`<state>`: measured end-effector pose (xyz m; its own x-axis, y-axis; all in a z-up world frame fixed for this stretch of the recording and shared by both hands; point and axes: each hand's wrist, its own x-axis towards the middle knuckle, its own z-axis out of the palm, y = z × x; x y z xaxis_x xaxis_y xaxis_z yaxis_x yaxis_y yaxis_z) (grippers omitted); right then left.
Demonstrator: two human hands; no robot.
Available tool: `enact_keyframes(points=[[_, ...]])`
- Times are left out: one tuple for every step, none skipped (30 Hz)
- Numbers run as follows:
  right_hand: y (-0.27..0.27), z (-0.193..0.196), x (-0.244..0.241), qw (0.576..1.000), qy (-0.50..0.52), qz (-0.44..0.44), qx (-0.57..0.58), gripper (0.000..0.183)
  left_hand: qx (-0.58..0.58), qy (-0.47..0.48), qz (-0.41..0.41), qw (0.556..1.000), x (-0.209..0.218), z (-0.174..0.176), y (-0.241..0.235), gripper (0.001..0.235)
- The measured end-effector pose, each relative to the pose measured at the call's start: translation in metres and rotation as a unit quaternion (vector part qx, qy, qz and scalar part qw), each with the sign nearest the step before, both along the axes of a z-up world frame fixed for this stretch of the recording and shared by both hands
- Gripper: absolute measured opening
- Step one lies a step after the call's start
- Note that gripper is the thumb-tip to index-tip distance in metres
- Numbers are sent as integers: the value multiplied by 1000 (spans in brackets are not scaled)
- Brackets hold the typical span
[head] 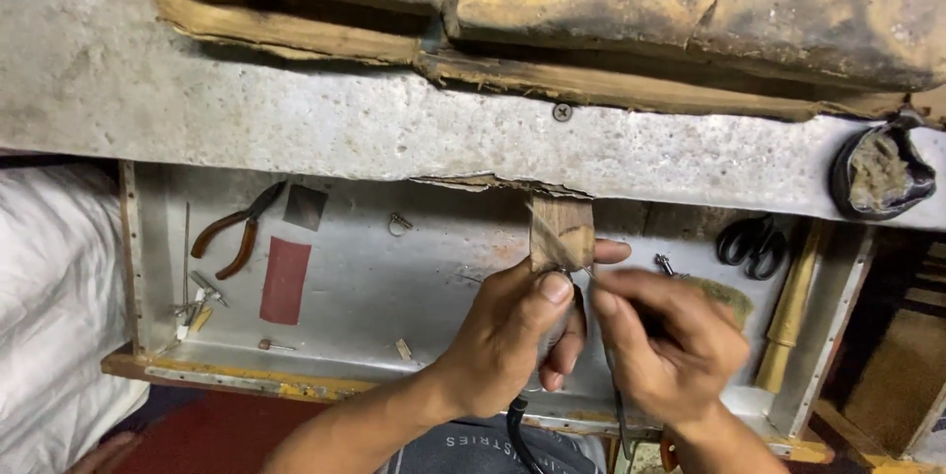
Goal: The person uses a rotary tool to polish a small metal ring held in the left hand. They switch to a different rotary bit and continue polishing the ring while holding it against a wooden block. The person then uses tweezers to adjust the ring and resumes polishing with the rotary tool.
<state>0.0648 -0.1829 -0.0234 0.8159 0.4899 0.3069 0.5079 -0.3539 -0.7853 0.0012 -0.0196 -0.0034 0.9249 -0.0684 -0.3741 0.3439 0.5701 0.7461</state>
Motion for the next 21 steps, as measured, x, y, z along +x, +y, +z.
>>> enact_keyframes(points=[[-14, -7, -6, 1000, 23, -19, 7, 12, -2, -2, 7, 1000, 1, 0, 0, 65], [-27, -15, -13, 998, 47, -38, 15, 12, -4, -3, 13, 1000, 2, 0, -1, 65], [-30, -16, -13, 998, 47, -37, 15, 12, -4, -3, 14, 1000, 3, 0, 1, 65], [-33, -16, -13, 998, 43, -35, 9, 13, -2, -16, 13, 1000, 3, 0, 1, 64], [-37, -17, -16, 998, 41, -37, 3, 13, 0, -26, 7, 1000, 3, 0, 2, 63], [-25, -11, -10, 998, 43, -40, 4, 13, 1, -24, 4, 1000, 1, -2, 0, 63], [-14, -5, -1, 999, 33, -16, -32, 13, -8, -16, 12, 1000, 1, -5, -3, 62], [-3, 2, 7, 997, 23, 8, -68, 12, -16, -8, 20, 1000, 1, -7, -5, 60], [1, 6, 10, 998, 23, 7, -64, 12, -13, -8, 18, 1000, 1, -5, -6, 60], [6, 10, 13, 999, 22, 26, -26, 13, 10, -6, 16, 1000, 1, -4, -7, 60], [11, 15, 16, 999, 21, 42, 11, 15, 32, -5, 11, 999, 2, -2, -6, 60], [-2, 12, 10, 999, 20, 38, 14, 15, 34, -5, 6, 999, 2, 0, -6, 60], [-14, 9, 4, 1000, 29, 6, -3, 12, 4, 4, 8, 1000, 4, 0, -5, 61], [-26, 5, -1, 999, 38, -25, -19, 9, -26, 13, 10, 1000, 5, 1, -4, 63], [-28, 3, -1, 999, 39, -25, -18, 9, -25, 14, 10, 1000, 7, 2, -3, 63], [-31, 1, -1, 999, 46, -19, -11, 9, -21, 17, 7, 1000, 9, 2, -3, 64], [-34, -1, -5, 998, 54, -16, -2, 8, -17, 21, 1, 1000, 8, 3, -3, 65], [-21, 1, 0, 998, 57, -19, 0, 8, -15, 23, -1, 1000, 6, 0, -5, 65], [-10, 3, 7, 999, 41, -1, -6, 9, -24, 18, 6, 1000, 5, -2, -7, 65], [2, 6, 14, 999, 25, 18, -12, 11, -34, 13, 14, 999, 4, -5, -9, 65], [5, 8, 16, 1000, 24, 17, -10, 11, -32, 12, 13, 999, 5, -1, -9, 65]])
